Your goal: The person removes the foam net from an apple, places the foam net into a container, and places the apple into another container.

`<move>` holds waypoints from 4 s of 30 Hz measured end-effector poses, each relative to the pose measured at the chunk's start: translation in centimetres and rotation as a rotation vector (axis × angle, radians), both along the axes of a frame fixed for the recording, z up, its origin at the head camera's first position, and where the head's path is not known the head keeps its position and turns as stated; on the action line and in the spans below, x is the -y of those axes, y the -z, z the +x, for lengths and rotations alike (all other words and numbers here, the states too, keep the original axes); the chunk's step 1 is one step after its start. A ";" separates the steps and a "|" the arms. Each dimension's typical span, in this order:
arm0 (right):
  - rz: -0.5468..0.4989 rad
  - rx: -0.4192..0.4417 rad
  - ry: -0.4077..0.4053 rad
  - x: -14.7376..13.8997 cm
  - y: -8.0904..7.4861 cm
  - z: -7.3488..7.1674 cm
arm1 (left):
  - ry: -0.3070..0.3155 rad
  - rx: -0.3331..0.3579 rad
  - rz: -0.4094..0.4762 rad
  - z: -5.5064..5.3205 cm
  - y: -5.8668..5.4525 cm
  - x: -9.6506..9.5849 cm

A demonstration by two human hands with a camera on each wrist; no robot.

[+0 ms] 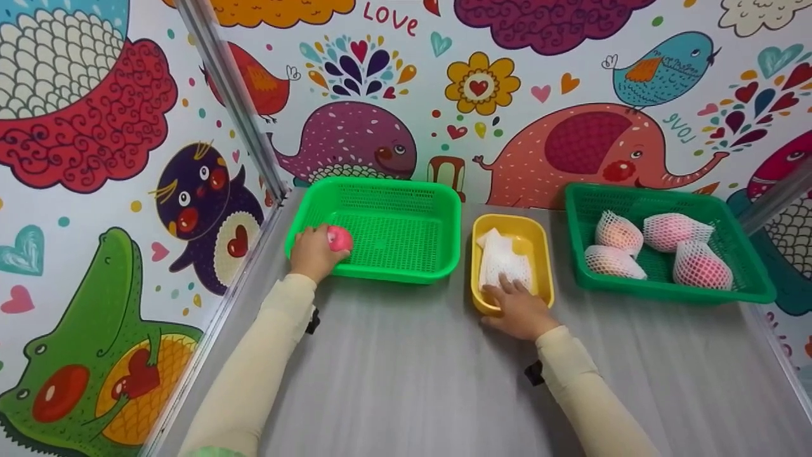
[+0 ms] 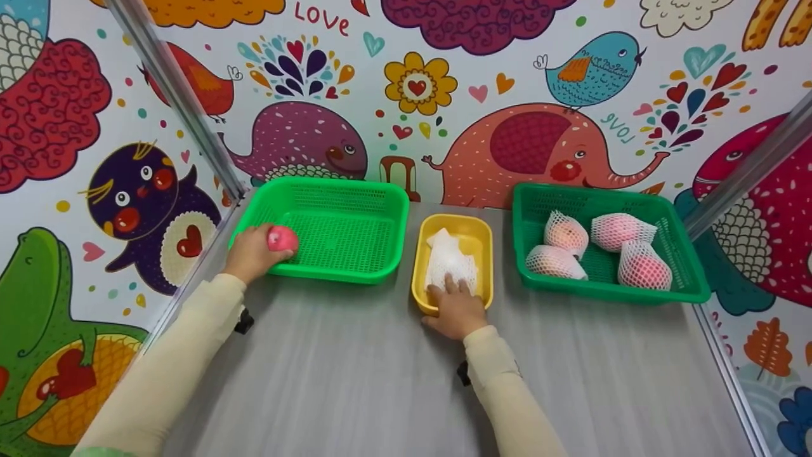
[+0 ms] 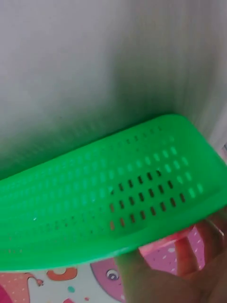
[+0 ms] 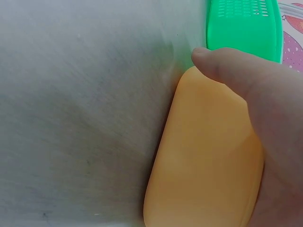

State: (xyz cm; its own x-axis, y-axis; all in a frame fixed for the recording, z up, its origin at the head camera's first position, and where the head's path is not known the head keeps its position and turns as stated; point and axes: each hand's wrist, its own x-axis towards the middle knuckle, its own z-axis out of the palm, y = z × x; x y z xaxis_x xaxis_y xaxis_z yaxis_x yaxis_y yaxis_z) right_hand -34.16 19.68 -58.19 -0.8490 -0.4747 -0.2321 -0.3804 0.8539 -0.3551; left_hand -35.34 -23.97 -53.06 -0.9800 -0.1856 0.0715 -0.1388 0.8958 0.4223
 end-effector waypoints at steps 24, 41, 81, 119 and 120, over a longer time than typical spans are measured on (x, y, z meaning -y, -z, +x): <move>0.010 -0.024 -0.036 1.1 -1.1 -0.6 | -0.026 0.149 -0.058 -2.0 -0.4 1.4; -0.044 0.011 -0.068 -0.6 -1.1 -0.1 | -0.035 0.297 -0.173 -3.9 0.4 -0.8; -0.179 0.061 0.497 -19.1 -6.1 -6.9 | 0.002 0.310 -0.221 -4.1 0.3 -0.6; -0.134 0.218 0.438 -19.8 -5.9 -8.4 | -0.029 0.309 -0.168 -4.2 0.6 -0.4; -0.138 0.229 0.437 -19.8 -6.0 -8.4 | -0.031 0.313 -0.166 -4.2 0.6 -0.4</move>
